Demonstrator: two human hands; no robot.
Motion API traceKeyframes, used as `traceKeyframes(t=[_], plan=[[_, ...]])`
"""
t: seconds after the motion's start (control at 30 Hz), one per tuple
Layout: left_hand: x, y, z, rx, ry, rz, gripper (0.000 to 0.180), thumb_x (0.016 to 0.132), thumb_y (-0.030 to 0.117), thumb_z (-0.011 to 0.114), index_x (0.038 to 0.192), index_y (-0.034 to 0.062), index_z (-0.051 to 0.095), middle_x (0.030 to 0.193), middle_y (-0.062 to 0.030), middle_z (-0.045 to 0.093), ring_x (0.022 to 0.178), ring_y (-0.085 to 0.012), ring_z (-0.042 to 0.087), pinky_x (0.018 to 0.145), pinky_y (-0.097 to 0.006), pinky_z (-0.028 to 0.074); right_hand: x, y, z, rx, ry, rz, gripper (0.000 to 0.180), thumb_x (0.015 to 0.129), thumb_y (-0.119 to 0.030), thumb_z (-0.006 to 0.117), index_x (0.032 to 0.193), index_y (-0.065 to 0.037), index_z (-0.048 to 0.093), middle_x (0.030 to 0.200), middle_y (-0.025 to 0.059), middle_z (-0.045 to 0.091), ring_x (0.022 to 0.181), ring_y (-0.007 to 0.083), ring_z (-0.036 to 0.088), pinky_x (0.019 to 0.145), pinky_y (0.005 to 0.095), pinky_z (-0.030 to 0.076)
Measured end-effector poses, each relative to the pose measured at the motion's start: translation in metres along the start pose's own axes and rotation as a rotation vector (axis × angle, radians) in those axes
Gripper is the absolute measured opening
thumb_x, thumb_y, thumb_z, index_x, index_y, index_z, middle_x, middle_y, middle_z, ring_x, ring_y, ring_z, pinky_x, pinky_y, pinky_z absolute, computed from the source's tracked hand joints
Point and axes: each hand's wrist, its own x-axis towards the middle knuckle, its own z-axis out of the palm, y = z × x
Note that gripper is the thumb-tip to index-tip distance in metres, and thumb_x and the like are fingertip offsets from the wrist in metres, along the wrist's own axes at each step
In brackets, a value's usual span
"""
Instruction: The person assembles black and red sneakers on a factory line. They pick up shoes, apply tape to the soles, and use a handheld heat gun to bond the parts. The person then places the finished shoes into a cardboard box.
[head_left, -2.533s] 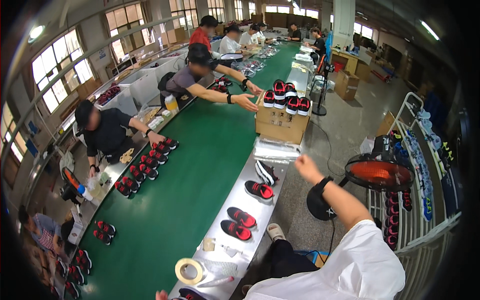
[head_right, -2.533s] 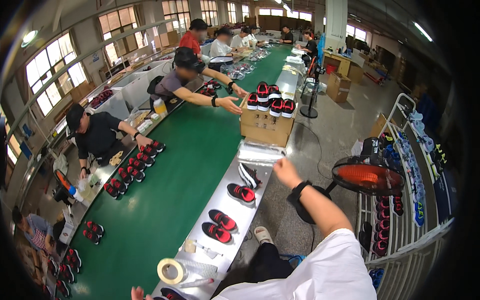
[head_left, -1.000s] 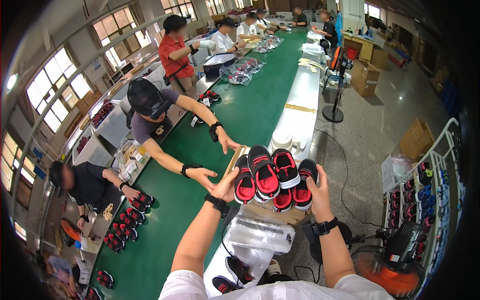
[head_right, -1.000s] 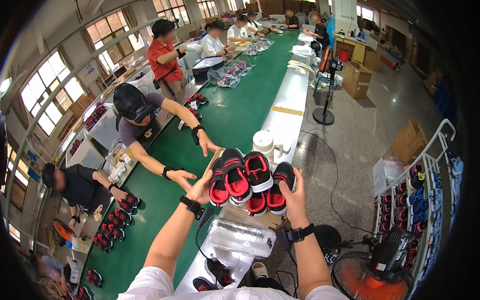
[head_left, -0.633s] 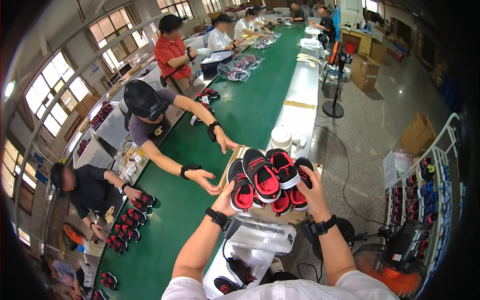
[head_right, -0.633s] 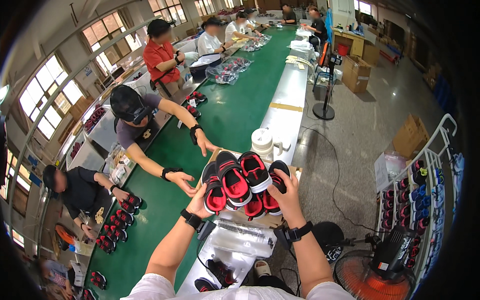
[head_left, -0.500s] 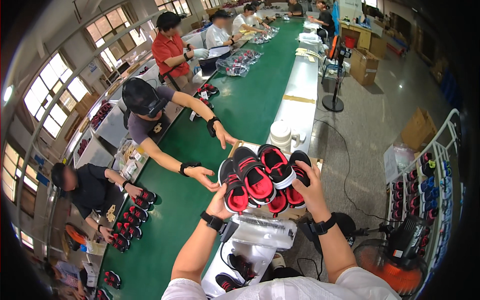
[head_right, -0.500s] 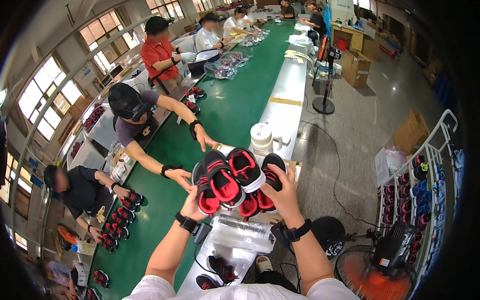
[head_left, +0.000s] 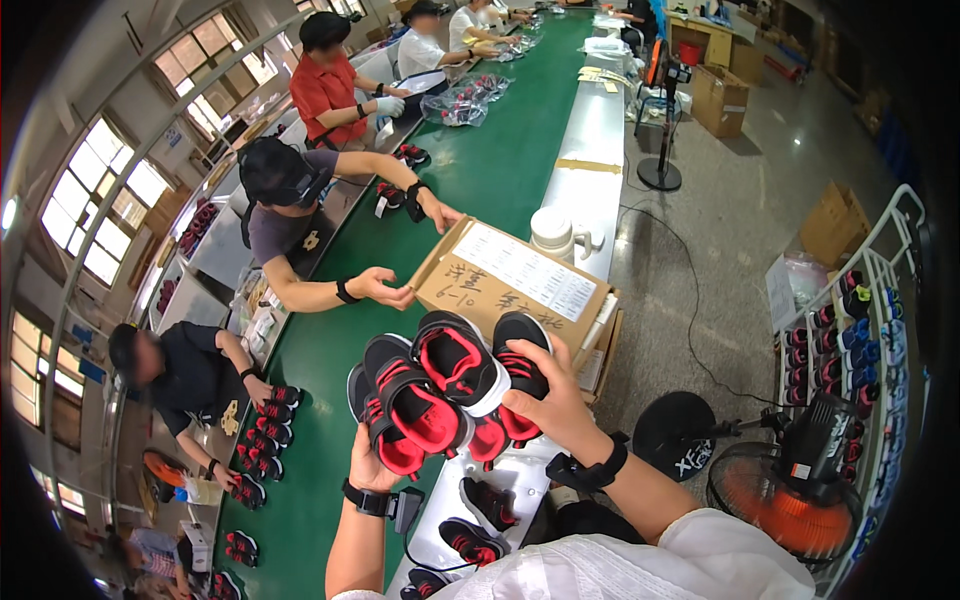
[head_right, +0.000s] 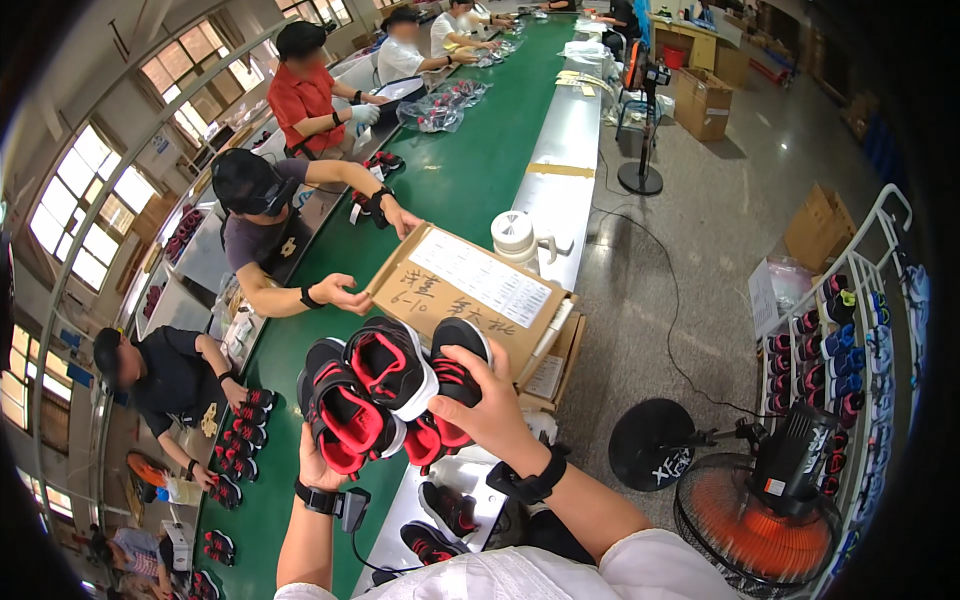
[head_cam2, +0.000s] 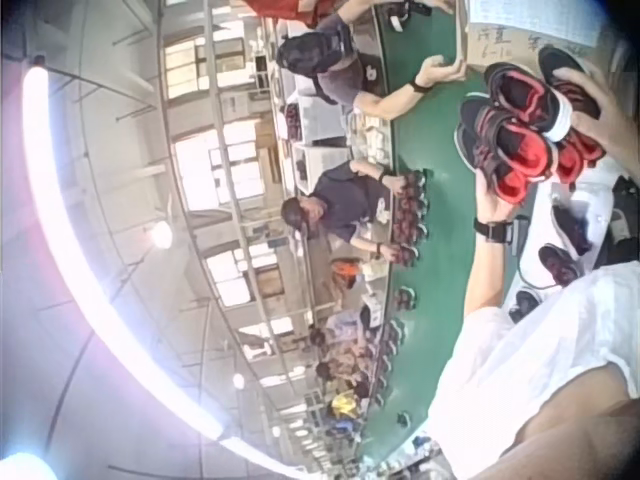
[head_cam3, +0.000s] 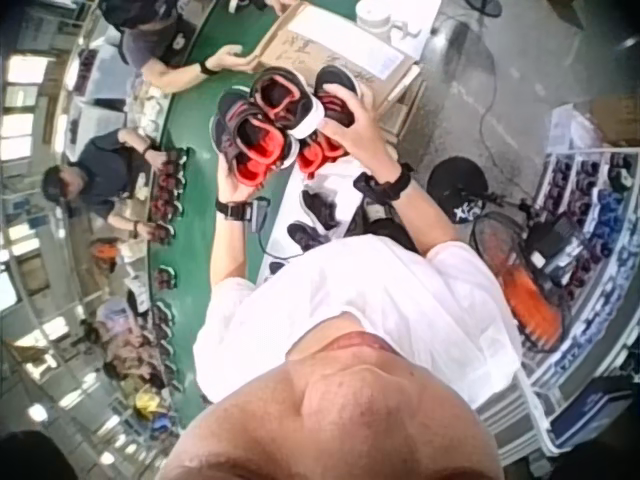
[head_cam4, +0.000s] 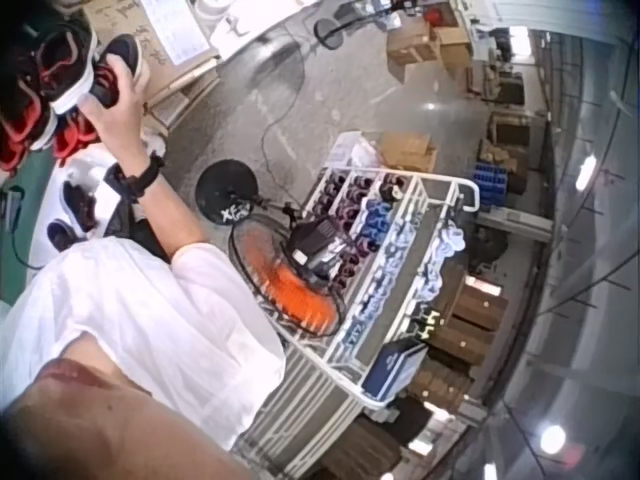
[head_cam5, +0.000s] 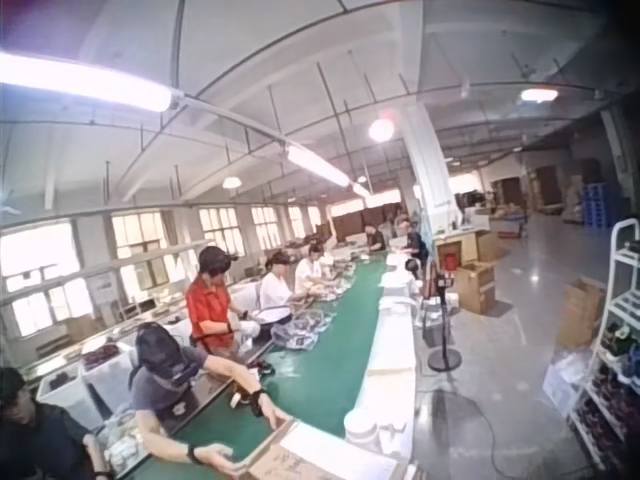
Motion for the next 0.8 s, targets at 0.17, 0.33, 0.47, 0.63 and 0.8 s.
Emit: traceKeyframes(t=[0.17, 0.33, 0.47, 0.63, 0.8], plan=[[-0.026, -0.001, -0.010, -0.011, 0.036, 0.051, 0.072, 0.085, 0.051, 0.056, 0.138, 0.0068, 0.035, 0.140, -0.0139, 0.040, 0.127, -0.0326, 0.040, 0.105, -0.051, 0.034, -0.008, -0.011, 0.013, 0.007, -0.046, 0.014, 0.063, 0.073, -0.039, 0.077, 0.124, -0.010, 0.054, 0.131, 0.0145, 0.031, 0.123, 0.0311, 0.039, 0.104, 0.0387, 0.032], [-0.044, -0.002, -0.009, -0.038, 0.047, 0.072, 0.074, 0.084, 0.051, 0.059, 0.138, 0.0069, 0.035, 0.140, -0.0136, 0.040, 0.127, -0.0330, 0.040, 0.105, -0.053, 0.033, -0.018, -0.004, 0.026, 0.052, -0.080, 0.009, 0.064, 0.074, -0.041, 0.075, 0.125, -0.008, 0.053, 0.131, 0.0141, 0.032, 0.123, 0.0293, 0.039, 0.103, 0.0378, 0.033], [-0.055, -0.005, -0.018, -0.051, 0.107, 0.086, 0.076, 0.083, 0.052, 0.060, 0.139, 0.0079, 0.034, 0.140, -0.0140, 0.040, 0.126, -0.0332, 0.041, 0.103, -0.053, 0.036, -0.023, -0.007, 0.033, 0.075, -0.084, 0.021, 0.063, 0.072, -0.037, 0.078, 0.123, -0.010, 0.054, 0.131, 0.0148, 0.032, 0.123, 0.0316, 0.039, 0.103, 0.0393, 0.034], [-0.065, -0.005, -0.018, -0.067, 0.103, 0.105, 0.074, 0.084, 0.049, 0.060, 0.139, 0.0068, 0.034, 0.141, -0.0130, 0.039, 0.129, -0.0321, 0.038, 0.106, -0.052, 0.032, -0.026, -0.009, 0.038, 0.065, -0.103, 0.013, 0.063, 0.073, -0.038, 0.077, 0.124, -0.010, 0.053, 0.131, 0.0149, 0.031, 0.124, 0.0321, 0.039, 0.103, 0.0396, 0.034], [-0.073, -0.006, -0.022, -0.087, 0.139, 0.128, 0.074, 0.083, 0.048, 0.061, 0.139, 0.0066, 0.034, 0.141, -0.0128, 0.039, 0.129, -0.0316, 0.038, 0.108, -0.051, 0.031, -0.028, -0.008, 0.041, 0.033, -0.126, -0.017, 0.064, 0.073, -0.041, 0.076, 0.124, -0.010, 0.053, 0.132, 0.0160, 0.031, 0.124, 0.0332, 0.038, 0.103, 0.0396, 0.034]])
